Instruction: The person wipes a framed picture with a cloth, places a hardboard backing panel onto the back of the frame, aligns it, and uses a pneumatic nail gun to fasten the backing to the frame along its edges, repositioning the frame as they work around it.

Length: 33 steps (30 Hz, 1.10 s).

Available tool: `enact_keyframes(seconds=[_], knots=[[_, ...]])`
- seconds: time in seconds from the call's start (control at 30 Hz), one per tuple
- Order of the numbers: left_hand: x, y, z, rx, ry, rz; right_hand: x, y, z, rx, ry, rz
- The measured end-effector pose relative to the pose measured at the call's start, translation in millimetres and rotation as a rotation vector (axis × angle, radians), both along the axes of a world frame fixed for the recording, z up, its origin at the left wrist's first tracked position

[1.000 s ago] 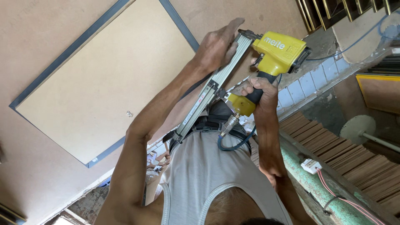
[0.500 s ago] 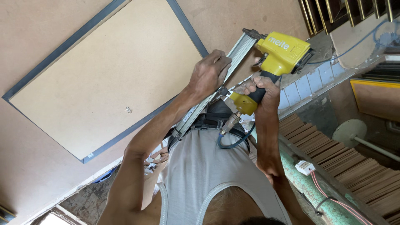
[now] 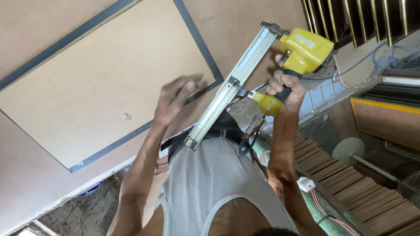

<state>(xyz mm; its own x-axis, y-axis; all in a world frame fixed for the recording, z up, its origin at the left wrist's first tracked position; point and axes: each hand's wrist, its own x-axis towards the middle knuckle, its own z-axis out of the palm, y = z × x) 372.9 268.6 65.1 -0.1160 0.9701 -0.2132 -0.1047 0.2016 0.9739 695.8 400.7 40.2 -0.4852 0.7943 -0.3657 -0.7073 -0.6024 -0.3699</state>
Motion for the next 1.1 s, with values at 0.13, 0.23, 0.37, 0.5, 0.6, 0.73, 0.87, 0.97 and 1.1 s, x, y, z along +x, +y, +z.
enact_keyframes(seconds=[0.13,0.23,0.37,0.5,0.6,0.73,0.87,0.97,1.1], knots=[[29.2,-56.3,-23.7,0.022,-0.473,0.472,9.4,20.4,-4.6,0.044,0.004,0.013],[57.2,-44.3,-53.3,0.181,-0.533,0.655,0.6,24.4,-11.4,0.030,-0.076,0.013],[68.2,10.1,-63.7,0.320,-0.698,0.785,-20.5,13.7,-18.9,-0.017,-0.158,0.012],[81.5,45.1,-54.0,0.402,-0.519,0.677,-22.6,27.0,-16.6,0.100,-0.029,0.280],[70.8,36.5,-62.5,0.331,-0.346,0.691,-7.0,80.7,-14.7,0.102,-0.143,0.438],[-19.3,-47.9,-94.5,0.130,0.474,0.620,-9.7,159.1,-43.1,0.180,-0.346,0.603],[-140.2,-189.1,-124.1,0.090,1.281,0.680,-32.3,188.3,-44.1,0.466,-0.822,0.637],[-183.2,-295.9,-138.8,-0.400,1.164,0.827,-53.7,157.0,-20.1,1.102,-1.606,0.367],[-198.7,-371.8,-166.0,-0.255,1.105,0.753,-110.8,55.6,-39.4,1.336,-1.243,0.574]])
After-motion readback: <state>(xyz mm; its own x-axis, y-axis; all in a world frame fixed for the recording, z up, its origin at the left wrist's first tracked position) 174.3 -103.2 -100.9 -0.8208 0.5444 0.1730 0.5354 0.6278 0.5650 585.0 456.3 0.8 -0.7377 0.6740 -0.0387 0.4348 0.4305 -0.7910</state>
